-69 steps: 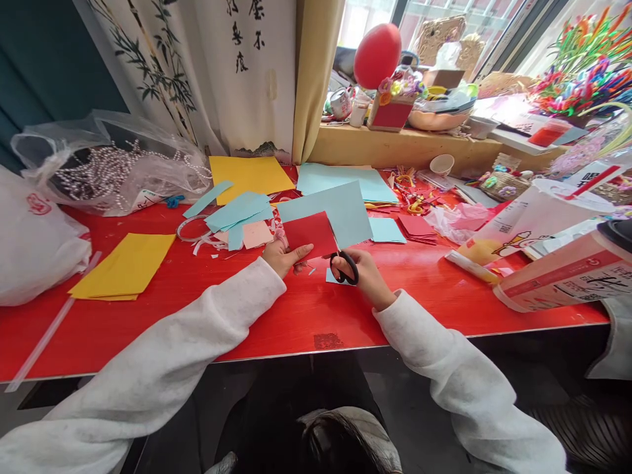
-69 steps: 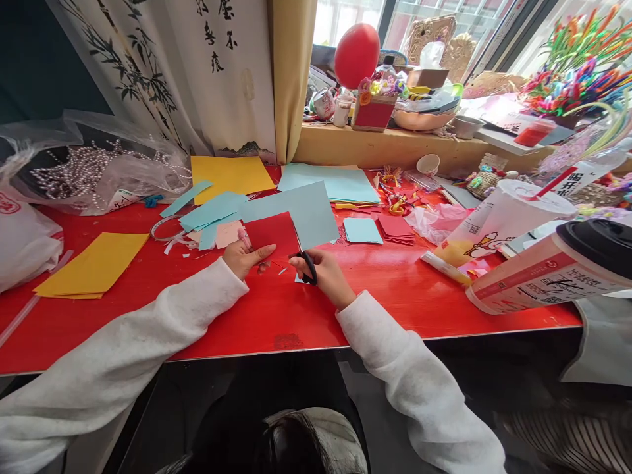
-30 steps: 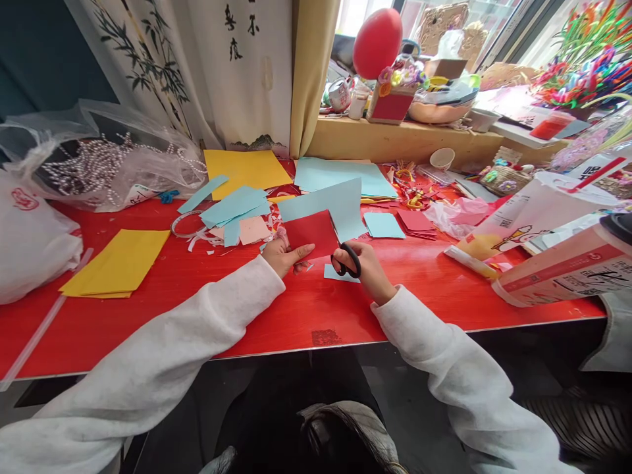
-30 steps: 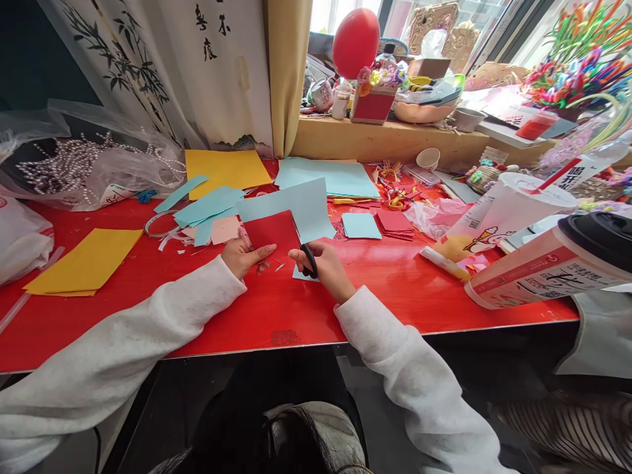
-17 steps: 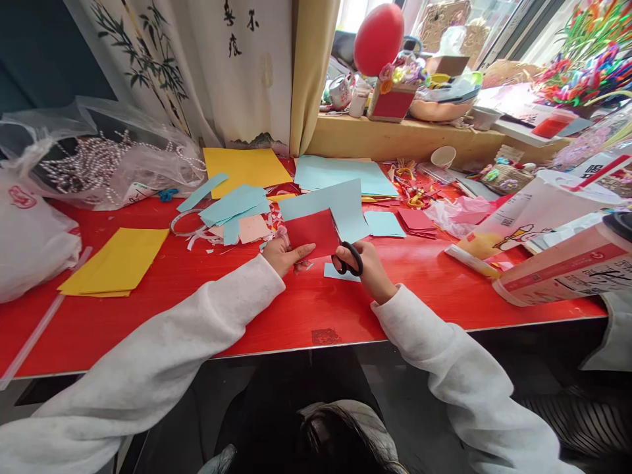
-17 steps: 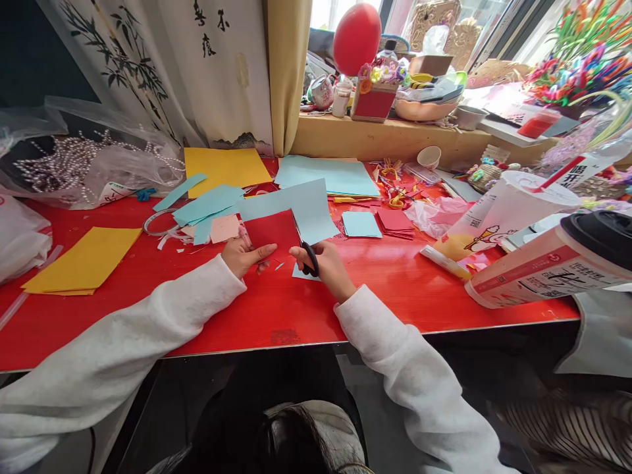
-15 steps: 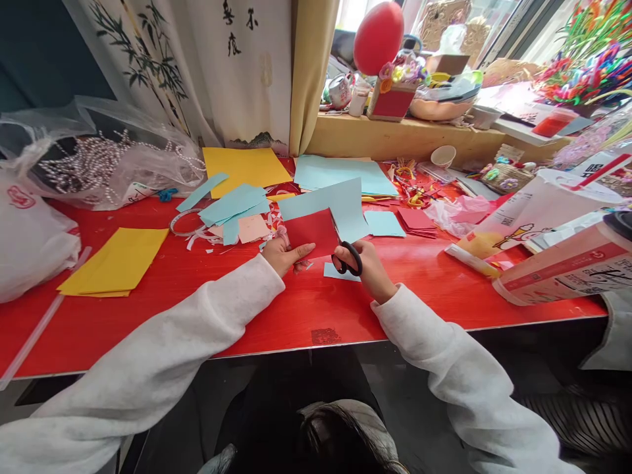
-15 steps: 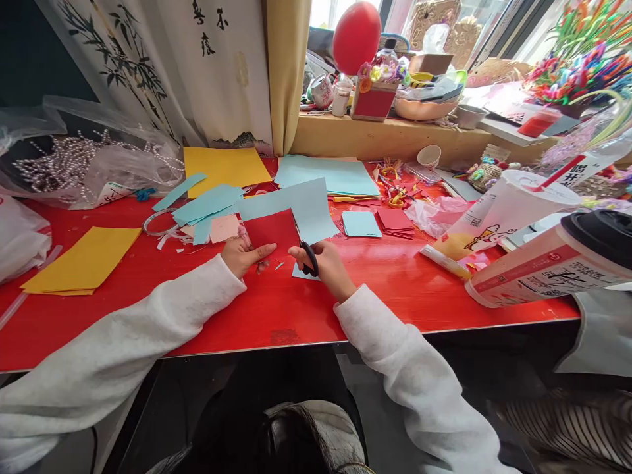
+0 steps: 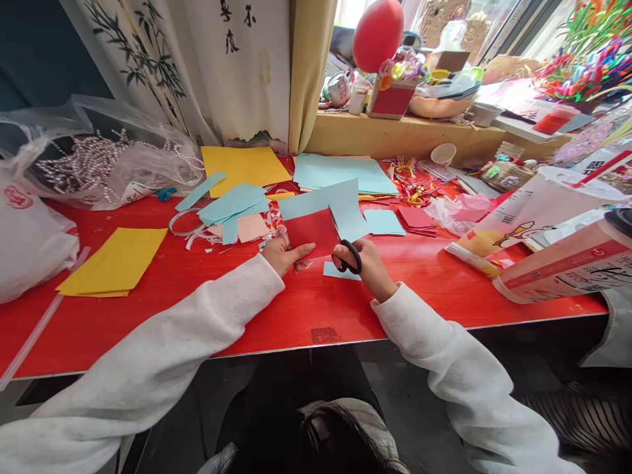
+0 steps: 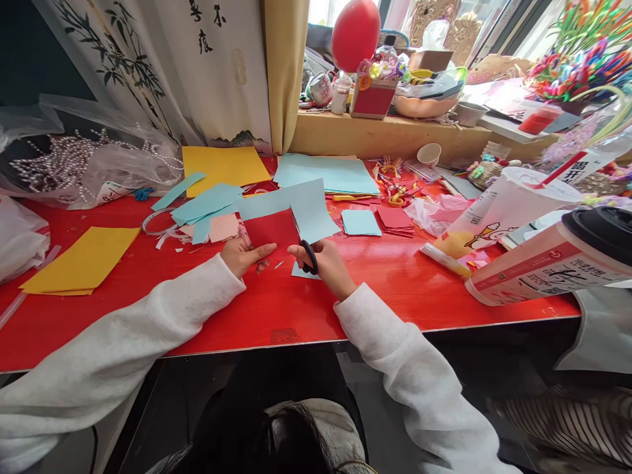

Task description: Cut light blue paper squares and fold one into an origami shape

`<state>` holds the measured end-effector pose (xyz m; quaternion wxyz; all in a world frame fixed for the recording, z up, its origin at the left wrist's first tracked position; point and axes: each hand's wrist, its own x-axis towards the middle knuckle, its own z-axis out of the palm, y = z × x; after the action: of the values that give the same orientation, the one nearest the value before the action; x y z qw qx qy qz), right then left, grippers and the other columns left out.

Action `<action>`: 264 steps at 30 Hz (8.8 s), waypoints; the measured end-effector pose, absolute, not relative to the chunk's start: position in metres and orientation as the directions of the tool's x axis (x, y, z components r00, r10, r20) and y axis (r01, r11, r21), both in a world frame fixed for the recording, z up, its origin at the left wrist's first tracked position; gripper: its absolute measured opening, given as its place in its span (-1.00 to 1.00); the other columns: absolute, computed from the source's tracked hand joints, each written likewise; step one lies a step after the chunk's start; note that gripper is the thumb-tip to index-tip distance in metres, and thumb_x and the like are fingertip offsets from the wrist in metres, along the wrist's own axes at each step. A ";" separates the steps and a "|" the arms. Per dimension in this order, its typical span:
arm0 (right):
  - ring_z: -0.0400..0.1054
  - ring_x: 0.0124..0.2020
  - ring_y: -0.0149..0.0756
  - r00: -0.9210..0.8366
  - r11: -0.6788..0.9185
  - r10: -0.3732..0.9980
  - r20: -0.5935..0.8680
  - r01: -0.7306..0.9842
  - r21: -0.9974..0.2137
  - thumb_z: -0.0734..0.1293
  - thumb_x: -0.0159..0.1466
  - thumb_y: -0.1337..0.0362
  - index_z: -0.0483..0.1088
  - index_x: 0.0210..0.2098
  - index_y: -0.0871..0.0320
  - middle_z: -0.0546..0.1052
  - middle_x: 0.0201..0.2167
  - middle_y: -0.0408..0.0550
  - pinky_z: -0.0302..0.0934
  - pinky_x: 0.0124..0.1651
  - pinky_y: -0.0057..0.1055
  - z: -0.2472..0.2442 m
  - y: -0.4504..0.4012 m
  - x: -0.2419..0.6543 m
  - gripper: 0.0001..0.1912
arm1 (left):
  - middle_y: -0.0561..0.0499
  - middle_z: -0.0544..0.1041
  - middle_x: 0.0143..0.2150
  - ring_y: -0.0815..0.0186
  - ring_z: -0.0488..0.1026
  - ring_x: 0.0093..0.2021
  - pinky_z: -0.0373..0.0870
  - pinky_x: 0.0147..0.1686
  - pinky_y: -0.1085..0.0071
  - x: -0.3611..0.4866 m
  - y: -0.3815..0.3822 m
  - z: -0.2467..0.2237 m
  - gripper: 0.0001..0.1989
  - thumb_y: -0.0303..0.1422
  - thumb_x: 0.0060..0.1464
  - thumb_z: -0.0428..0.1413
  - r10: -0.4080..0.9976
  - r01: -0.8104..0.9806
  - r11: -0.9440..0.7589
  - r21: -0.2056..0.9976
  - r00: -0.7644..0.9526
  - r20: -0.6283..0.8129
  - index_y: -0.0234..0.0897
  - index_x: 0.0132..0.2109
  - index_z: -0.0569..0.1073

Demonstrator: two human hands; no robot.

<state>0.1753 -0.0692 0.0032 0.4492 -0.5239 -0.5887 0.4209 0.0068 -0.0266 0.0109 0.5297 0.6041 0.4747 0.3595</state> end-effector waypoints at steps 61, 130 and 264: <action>0.09 -0.69 -0.53 0.037 0.164 0.986 0.165 0.021 -0.986 0.38 -0.03 0.03 0.22 -0.64 0.20 0.23 -0.74 -0.22 -0.01 -0.65 -0.51 0.002 -0.060 0.174 -0.62 | 0.09 0.33 -0.78 0.50 0.26 -0.76 0.24 -0.73 0.54 0.008 -0.025 0.005 -0.64 -0.20 -0.26 0.22 0.925 0.151 0.021 0.988 0.371 -0.077 -0.37 -0.70 0.30; -0.09 -0.58 -0.47 0.047 0.280 0.954 0.296 0.209 -0.937 0.27 0.08 -0.01 -0.01 -0.62 0.13 0.03 -0.66 -0.23 -0.11 -0.49 -0.45 0.012 -0.054 0.170 -0.56 | 0.07 0.34 -0.73 0.49 0.25 -0.73 0.21 -0.74 0.53 0.007 -0.025 0.000 -0.70 -0.20 -0.23 0.21 0.919 0.150 -0.002 0.989 0.391 -0.058 -0.36 -0.62 0.36; 0.06 -0.66 -0.51 -0.120 0.199 0.975 0.187 0.105 -0.974 0.25 0.13 0.10 0.36 -0.44 0.22 0.26 -0.71 -0.18 -0.13 -0.59 -0.49 0.026 -0.077 0.174 -0.72 | 0.07 0.41 -0.58 0.32 0.46 -0.56 0.45 -0.56 0.40 -0.016 -0.004 0.032 -0.84 -0.37 -0.15 0.16 0.976 -0.194 -0.070 0.979 0.190 0.107 -0.40 -0.42 0.37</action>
<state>0.1739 -0.0769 0.0261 0.4882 -0.4493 -0.6011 0.4455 -0.0161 -0.0036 0.0321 0.5693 0.5205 0.3755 0.5137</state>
